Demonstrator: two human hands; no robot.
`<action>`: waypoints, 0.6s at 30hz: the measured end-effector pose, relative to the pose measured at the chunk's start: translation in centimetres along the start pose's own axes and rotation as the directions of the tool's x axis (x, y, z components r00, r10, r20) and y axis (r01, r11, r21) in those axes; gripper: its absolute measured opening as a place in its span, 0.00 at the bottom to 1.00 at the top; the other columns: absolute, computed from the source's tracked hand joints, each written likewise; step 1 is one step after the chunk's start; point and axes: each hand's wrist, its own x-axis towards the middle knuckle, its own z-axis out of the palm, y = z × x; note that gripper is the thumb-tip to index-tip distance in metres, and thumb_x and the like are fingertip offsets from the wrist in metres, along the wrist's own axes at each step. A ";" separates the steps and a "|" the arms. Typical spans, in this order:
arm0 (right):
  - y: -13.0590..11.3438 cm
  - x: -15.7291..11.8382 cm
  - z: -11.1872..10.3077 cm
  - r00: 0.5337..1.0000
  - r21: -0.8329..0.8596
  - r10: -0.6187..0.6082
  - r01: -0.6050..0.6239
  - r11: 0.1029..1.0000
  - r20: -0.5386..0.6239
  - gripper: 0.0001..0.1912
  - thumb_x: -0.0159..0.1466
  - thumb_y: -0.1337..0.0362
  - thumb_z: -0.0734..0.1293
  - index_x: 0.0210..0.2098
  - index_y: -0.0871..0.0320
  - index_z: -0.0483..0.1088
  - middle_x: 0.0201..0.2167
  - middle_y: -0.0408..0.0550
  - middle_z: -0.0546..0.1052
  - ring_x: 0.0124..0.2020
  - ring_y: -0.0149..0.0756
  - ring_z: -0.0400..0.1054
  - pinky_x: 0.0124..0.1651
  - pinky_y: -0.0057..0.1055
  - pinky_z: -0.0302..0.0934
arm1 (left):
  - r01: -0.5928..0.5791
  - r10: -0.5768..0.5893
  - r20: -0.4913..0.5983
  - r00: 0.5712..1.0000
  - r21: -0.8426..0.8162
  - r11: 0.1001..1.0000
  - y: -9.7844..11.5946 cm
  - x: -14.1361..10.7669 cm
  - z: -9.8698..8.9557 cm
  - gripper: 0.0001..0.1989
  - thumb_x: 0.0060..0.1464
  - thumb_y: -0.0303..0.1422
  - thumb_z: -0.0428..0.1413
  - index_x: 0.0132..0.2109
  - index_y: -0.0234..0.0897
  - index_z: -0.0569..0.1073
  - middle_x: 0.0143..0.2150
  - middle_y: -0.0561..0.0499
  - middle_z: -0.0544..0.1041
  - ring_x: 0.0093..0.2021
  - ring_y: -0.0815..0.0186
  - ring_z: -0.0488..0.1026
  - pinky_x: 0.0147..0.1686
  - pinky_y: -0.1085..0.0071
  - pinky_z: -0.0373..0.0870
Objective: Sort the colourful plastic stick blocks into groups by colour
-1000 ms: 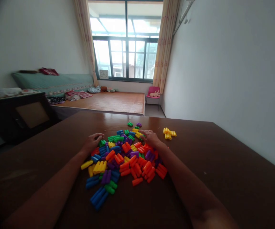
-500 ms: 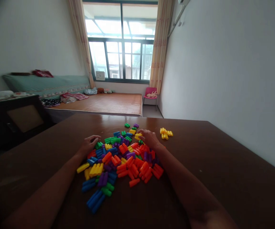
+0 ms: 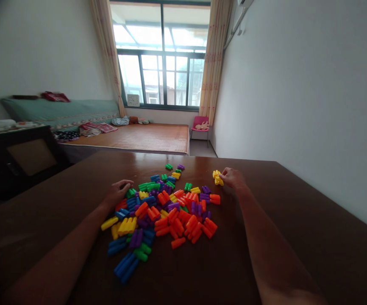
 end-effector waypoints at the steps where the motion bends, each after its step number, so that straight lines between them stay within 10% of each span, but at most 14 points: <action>1: -0.3 -0.1 0.1 1.000 -0.024 0.013 -0.013 1.000 0.008 0.13 0.56 0.51 0.66 0.30 0.54 0.74 0.27 0.48 0.79 0.28 0.36 0.71 0.27 0.28 0.54 | 0.001 -0.001 0.002 1.000 0.008 1.000 0.1 0.0 0.0 0.16 0.53 0.41 0.51 0.42 0.42 0.79 0.39 0.51 0.82 0.39 0.60 0.78 0.36 0.72 0.71; 18: -1.0 -0.7 -0.5 0.990 -0.071 0.013 -0.003 0.997 0.143 0.16 0.57 0.48 0.67 0.32 0.55 0.76 0.28 0.47 0.78 0.29 0.34 0.70 0.29 0.27 0.54 | 0.013 -0.013 -0.010 1.000 -0.022 1.000 -0.2 0.0 0.2 0.14 0.52 0.40 0.53 0.42 0.42 0.80 0.39 0.52 0.83 0.40 0.61 0.78 0.38 0.72 0.73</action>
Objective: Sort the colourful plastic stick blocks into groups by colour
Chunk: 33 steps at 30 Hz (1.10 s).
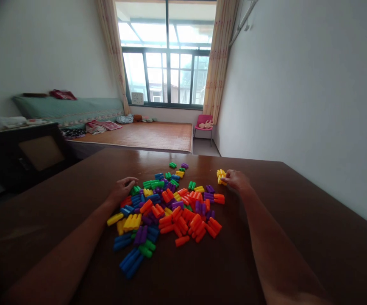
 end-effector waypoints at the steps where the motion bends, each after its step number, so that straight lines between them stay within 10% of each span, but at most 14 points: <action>1: 0.0 0.0 0.1 1.000 -0.010 -0.008 0.008 1.000 -0.001 0.16 0.57 0.49 0.67 0.32 0.55 0.76 0.29 0.47 0.78 0.29 0.34 0.70 0.29 0.27 0.54 | 0.002 -0.002 -0.005 1.000 0.004 1.000 0.0 0.0 0.0 0.14 0.52 0.40 0.53 0.42 0.43 0.80 0.39 0.52 0.83 0.39 0.62 0.78 0.37 0.72 0.73; 6: -1.6 -0.2 -0.7 0.998 -0.102 -0.022 0.016 0.995 -0.063 0.18 0.58 0.47 0.66 0.33 0.55 0.75 0.30 0.50 0.78 0.30 0.37 0.70 0.31 0.29 0.55 | 0.014 -0.014 -0.008 1.000 0.020 1.000 0.0 -0.1 0.1 0.14 0.53 0.39 0.53 0.41 0.43 0.80 0.38 0.52 0.83 0.39 0.62 0.78 0.36 0.73 0.73; 10: -7.6 -2.9 -2.2 0.922 0.112 -0.377 0.386 0.916 -0.091 0.15 0.63 0.53 0.63 0.39 0.55 0.75 0.33 0.48 0.79 0.31 0.34 0.70 0.35 0.30 0.59 | 0.006 -0.006 -0.002 1.000 0.013 1.000 -0.1 -0.1 0.2 0.14 0.53 0.39 0.53 0.42 0.42 0.80 0.39 0.51 0.82 0.39 0.62 0.78 0.38 0.72 0.73; 15: -15.6 -8.3 -2.0 0.375 0.387 -0.924 0.843 0.374 0.077 0.19 0.59 0.51 0.69 0.48 0.49 0.74 0.50 0.47 0.75 0.54 0.40 0.65 0.55 0.35 0.59 | -0.003 0.004 -0.009 1.000 0.018 1.000 0.2 -0.2 0.2 0.14 0.54 0.38 0.53 0.42 0.42 0.80 0.39 0.51 0.82 0.39 0.63 0.78 0.37 0.72 0.73; 17: -16.6 -9.3 -1.2 0.252 0.425 -0.953 0.854 0.300 0.166 0.19 0.57 0.52 0.71 0.47 0.48 0.75 0.53 0.46 0.73 0.57 0.41 0.62 0.57 0.36 0.57 | -0.004 0.004 -0.014 1.000 0.018 1.000 0.3 -0.3 0.2 0.14 0.54 0.38 0.53 0.42 0.42 0.80 0.38 0.51 0.82 0.38 0.63 0.78 0.37 0.72 0.72; 19: -16.6 -9.3 -0.2 0.264 0.427 -0.941 0.841 0.332 0.211 0.17 0.57 0.54 0.72 0.46 0.50 0.75 0.53 0.47 0.73 0.56 0.41 0.63 0.57 0.36 0.58 | 0.000 0.000 -0.011 1.000 0.020 1.000 0.3 -0.3 0.2 0.14 0.54 0.38 0.53 0.42 0.42 0.80 0.38 0.51 0.82 0.38 0.63 0.78 0.37 0.72 0.72; 27: -15.6 -7.9 2.6 0.626 0.251 -0.780 0.760 0.600 -0.029 0.18 0.63 0.64 0.65 0.53 0.52 0.71 0.58 0.53 0.70 0.57 0.47 0.61 0.54 0.46 0.61 | 0.016 -0.015 -0.006 1.000 0.034 0.999 0.3 -0.4 0.4 0.14 0.55 0.38 0.53 0.43 0.42 0.80 0.39 0.51 0.82 0.38 0.63 0.77 0.36 0.72 0.71; 33: -20.0 -9.7 2.2 0.516 0.356 -0.845 0.823 0.443 -0.140 0.15 0.66 0.64 0.63 0.52 0.55 0.71 0.52 0.52 0.74 0.54 0.40 0.65 0.56 0.41 0.60 | 0.026 -0.025 -0.008 1.000 0.056 0.998 0.4 -0.4 0.5 0.13 0.56 0.37 0.53 0.43 0.44 0.80 0.40 0.51 0.82 0.39 0.63 0.77 0.37 0.72 0.70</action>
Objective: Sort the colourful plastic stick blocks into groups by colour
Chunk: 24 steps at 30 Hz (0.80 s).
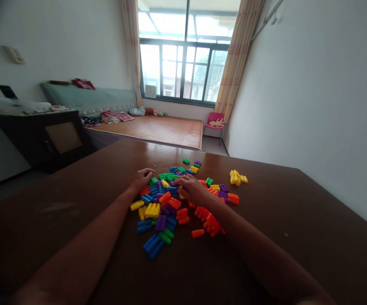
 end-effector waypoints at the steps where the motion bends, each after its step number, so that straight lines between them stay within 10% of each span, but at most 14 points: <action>1: -1.1 0.7 0.4 1.000 0.010 -0.016 0.016 1.000 0.014 0.14 0.67 0.63 0.62 0.51 0.55 0.71 0.50 0.52 0.75 0.52 0.39 0.66 0.55 0.38 0.60 | -0.003 0.003 0.002 1.000 0.008 1.000 0.0 0.0 0.0 0.13 0.56 0.38 0.53 0.43 0.44 0.80 0.41 0.51 0.82 0.40 0.63 0.77 0.38 0.72 0.70; 9: -9.6 3.3 4.2 0.953 -0.268 -0.033 0.118 0.956 0.300 0.17 0.63 0.53 0.67 0.46 0.55 0.74 0.41 0.52 0.78 0.47 0.46 0.66 0.51 0.43 0.59 | 0.012 -0.012 0.007 1.000 0.034 0.999 0.3 -0.5 0.1 0.14 0.58 0.40 0.51 0.44 0.48 0.79 0.44 0.51 0.81 0.41 0.60 0.77 0.40 0.68 0.70; 16: -4.9 0.8 -0.4 0.952 0.141 0.275 -0.256 0.956 -0.135 0.16 0.66 0.56 0.61 0.46 0.56 0.75 0.41 0.48 0.79 0.39 0.35 0.71 0.45 0.34 0.65 | 0.023 -0.024 0.029 0.999 0.043 0.999 0.6 -0.5 -0.1 0.14 0.57 0.40 0.51 0.45 0.47 0.79 0.44 0.50 0.81 0.43 0.59 0.77 0.41 0.67 0.70; 20: 3.3 -4.7 -4.9 0.710 0.396 0.568 -0.420 0.816 -0.416 0.24 0.60 0.48 0.66 0.46 0.60 0.73 0.38 0.51 0.79 0.37 0.38 0.73 0.42 0.37 0.69 | 0.013 -0.015 0.035 0.999 0.064 0.998 0.7 -0.3 -0.2 0.15 0.58 0.40 0.50 0.45 0.48 0.79 0.45 0.51 0.81 0.44 0.58 0.77 0.41 0.67 0.70; 24: 11.7 -13.5 -6.3 0.230 0.555 0.708 -0.481 0.679 -0.667 0.28 0.52 0.44 0.69 0.40 0.61 0.71 0.39 0.56 0.78 0.36 0.39 0.73 0.40 0.38 0.71 | 0.010 -0.013 0.035 0.999 0.083 0.997 0.3 0.1 -0.1 0.15 0.57 0.42 0.51 0.46 0.48 0.79 0.44 0.51 0.81 0.42 0.59 0.77 0.40 0.69 0.70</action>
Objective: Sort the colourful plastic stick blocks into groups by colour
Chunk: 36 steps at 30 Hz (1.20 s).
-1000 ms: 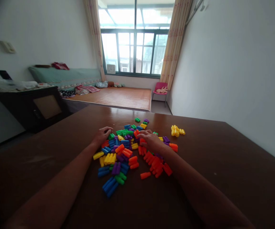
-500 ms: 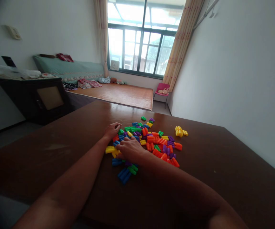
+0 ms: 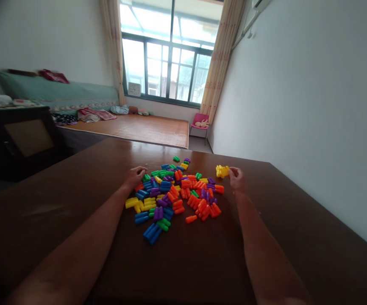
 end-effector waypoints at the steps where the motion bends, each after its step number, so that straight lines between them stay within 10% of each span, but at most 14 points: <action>1: 2.1 0.6 -1.3 0.996 -0.014 0.047 -0.048 0.999 -0.070 0.27 0.50 0.44 0.70 0.38 0.61 0.71 0.39 0.56 0.78 0.36 0.39 0.73 0.39 0.38 0.71 | -0.003 0.003 0.001 1.000 0.002 1.000 -0.1 0.1 0.0 0.15 0.57 0.42 0.51 0.46 0.48 0.79 0.44 0.51 0.81 0.42 0.60 0.77 0.39 0.69 0.70; 7: 8.2 1.7 -4.4 0.974 -0.118 0.117 -0.142 0.983 -0.193 0.20 0.49 0.50 0.70 0.33 0.58 0.70 0.31 0.51 0.77 0.32 0.38 0.73 0.35 0.36 0.71 | -0.033 0.033 0.009 0.999 0.008 0.999 -0.3 0.3 -0.1 0.16 0.57 0.41 0.50 0.46 0.45 0.79 0.42 0.50 0.81 0.39 0.60 0.77 0.36 0.70 0.69; 14: 7.1 1.8 -3.0 0.997 -0.540 -0.037 -0.005 0.841 -0.067 0.14 0.54 0.55 0.66 0.33 0.59 0.72 0.33 0.53 0.79 0.33 0.40 0.72 0.41 0.38 0.67 | -0.028 0.028 -0.013 1.000 0.001 1.000 0.2 0.1 -0.4 0.15 0.56 0.40 0.51 0.44 0.45 0.79 0.41 0.51 0.82 0.39 0.60 0.76 0.35 0.70 0.69; 22: 7.0 1.3 -3.0 0.976 -0.624 -0.076 0.191 0.758 0.206 0.13 0.55 0.61 0.67 0.40 0.57 0.75 0.40 0.50 0.77 0.33 0.34 0.72 0.43 0.34 0.65 | -0.032 0.032 0.001 0.999 0.006 0.999 0.5 -0.2 -0.7 0.15 0.56 0.40 0.51 0.44 0.44 0.79 0.40 0.51 0.82 0.38 0.61 0.76 0.35 0.71 0.68; 36: 6.5 1.1 -2.3 0.949 -0.598 -0.172 0.302 0.742 0.266 0.22 0.53 0.73 0.59 0.43 0.56 0.76 0.49 0.51 0.76 0.53 0.41 0.68 0.60 0.43 0.59 | -0.050 0.050 0.009 0.999 0.022 0.998 0.0 0.1 -0.3 0.16 0.56 0.40 0.50 0.45 0.44 0.79 0.42 0.51 0.82 0.40 0.61 0.77 0.36 0.72 0.69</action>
